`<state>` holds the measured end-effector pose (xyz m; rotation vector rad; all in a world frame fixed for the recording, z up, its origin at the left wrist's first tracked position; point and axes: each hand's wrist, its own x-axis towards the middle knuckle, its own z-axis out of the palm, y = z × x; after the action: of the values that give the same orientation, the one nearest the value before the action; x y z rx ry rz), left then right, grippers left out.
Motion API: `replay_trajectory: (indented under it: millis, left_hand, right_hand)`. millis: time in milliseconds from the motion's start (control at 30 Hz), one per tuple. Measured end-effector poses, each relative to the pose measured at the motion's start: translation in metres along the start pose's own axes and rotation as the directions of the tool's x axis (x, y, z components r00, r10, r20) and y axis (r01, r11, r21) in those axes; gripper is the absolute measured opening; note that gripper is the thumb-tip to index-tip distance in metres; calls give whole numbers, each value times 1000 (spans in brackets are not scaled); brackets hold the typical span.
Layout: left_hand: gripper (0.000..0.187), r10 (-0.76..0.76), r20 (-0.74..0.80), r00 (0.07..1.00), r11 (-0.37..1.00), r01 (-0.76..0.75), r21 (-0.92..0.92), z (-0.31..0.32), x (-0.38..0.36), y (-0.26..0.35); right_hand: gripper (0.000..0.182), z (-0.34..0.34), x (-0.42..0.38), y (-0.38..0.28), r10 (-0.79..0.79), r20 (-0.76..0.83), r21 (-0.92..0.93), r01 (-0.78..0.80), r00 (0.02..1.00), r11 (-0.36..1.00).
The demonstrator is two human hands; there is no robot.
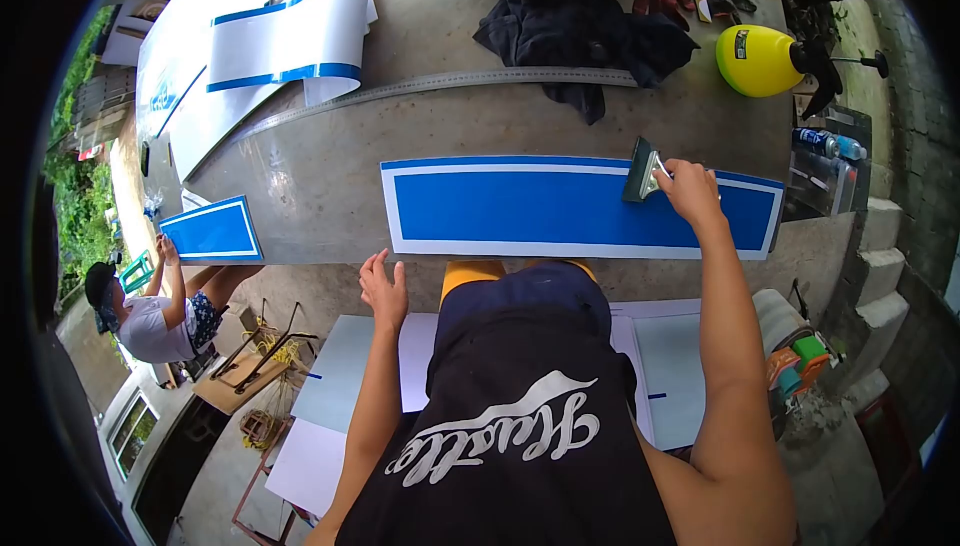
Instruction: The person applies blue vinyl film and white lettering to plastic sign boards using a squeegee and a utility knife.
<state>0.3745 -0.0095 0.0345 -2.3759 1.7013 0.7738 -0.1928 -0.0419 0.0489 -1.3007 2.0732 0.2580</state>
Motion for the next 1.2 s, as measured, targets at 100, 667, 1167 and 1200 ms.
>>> replay_trajectory:
  millis: [100, 667, 1167, 1200]
  left_hand:
    - [47, -13, 25, 1000, 1000, 13, -7, 3, 0, -10]
    - [46, -118, 54, 992, 980, 125, -153, -25, 28, -116]
    - [44, -117, 45, 992, 972, 124, -201, -65, 90, -195]
    - [44, -106, 41, 994, 972, 112, -206, -68, 94, -195]
  right_hand:
    - [37, 15, 8, -30, -32, -15, -5, 32, 999, 999]
    - [32, 89, 30, -336, -240, -31, 2, 240, 970, 971]
    - [36, 106, 33, -446, -219, -84, -43, 216, 972, 975]
    - [37, 100, 31, -447, -205, -94, -13, 205, 974, 979]
